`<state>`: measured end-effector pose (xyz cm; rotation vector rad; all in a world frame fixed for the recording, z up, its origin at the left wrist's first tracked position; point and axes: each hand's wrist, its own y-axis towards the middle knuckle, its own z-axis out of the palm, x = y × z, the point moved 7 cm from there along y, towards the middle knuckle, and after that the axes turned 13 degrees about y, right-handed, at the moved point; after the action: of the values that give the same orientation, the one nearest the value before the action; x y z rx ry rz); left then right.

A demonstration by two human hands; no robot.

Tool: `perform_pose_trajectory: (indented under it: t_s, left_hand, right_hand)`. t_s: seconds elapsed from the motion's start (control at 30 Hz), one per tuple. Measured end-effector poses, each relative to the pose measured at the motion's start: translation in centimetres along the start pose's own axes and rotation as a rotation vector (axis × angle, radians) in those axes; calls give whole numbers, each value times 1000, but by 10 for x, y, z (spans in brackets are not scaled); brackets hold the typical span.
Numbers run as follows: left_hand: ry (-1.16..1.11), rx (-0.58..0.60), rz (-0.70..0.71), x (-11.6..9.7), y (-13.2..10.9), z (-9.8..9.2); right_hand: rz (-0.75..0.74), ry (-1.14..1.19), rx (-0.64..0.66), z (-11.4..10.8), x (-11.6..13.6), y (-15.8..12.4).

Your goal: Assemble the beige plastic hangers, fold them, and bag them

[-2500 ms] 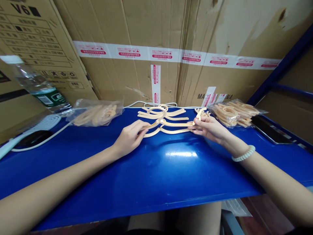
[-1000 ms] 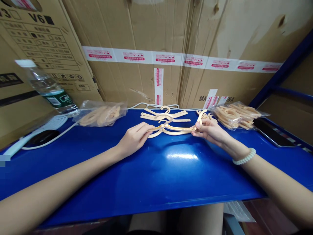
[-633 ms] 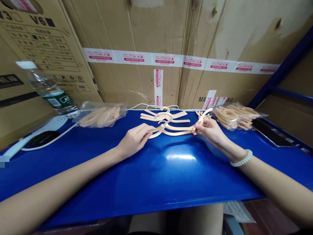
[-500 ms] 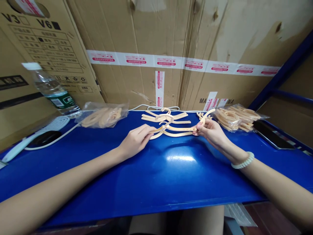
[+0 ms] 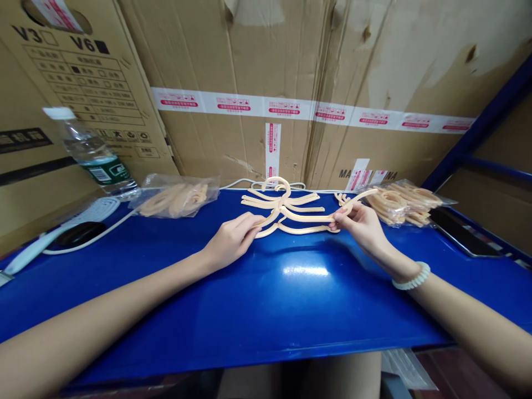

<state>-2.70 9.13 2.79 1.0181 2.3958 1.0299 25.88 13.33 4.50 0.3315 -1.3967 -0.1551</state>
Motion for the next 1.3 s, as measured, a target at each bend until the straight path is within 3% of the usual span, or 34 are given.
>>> perform_pose_trajectory:
  t_s: [0.2,0.37,0.53,0.63,0.7,0.83,0.93,1.1,1.3]
  left_hand:
    - [-14,32,-59,5,2,-1]
    - [2,26,-42,14,10,-14]
    - [26,246,47,27,20,-22]
    - [46,355,99,34,23,-28]
    - [65,424,104,38,23,-30]
    - [38,554,80,38,18,-25]
    - [-12,584,117,28,14,-20]
    - [-49,603,162,20,9,-15]
    - [-19,607,104,26,11,-22]
  right_hand:
    - [8,33,0,0,0,0]
    - [56,145,-20,-8,5,6]
    - [137,154,-13,-30,11,20]
    - [176,34,30,-46,15,28]
    - [208,-122,143,-50,16,31]
    - [210,-493,466,-40,16,28]
    - [133,-695,588,-31,16,25]
    - [31,-974,662,-33,7,27]
    - [-31,-1023,671,-30,10,25]
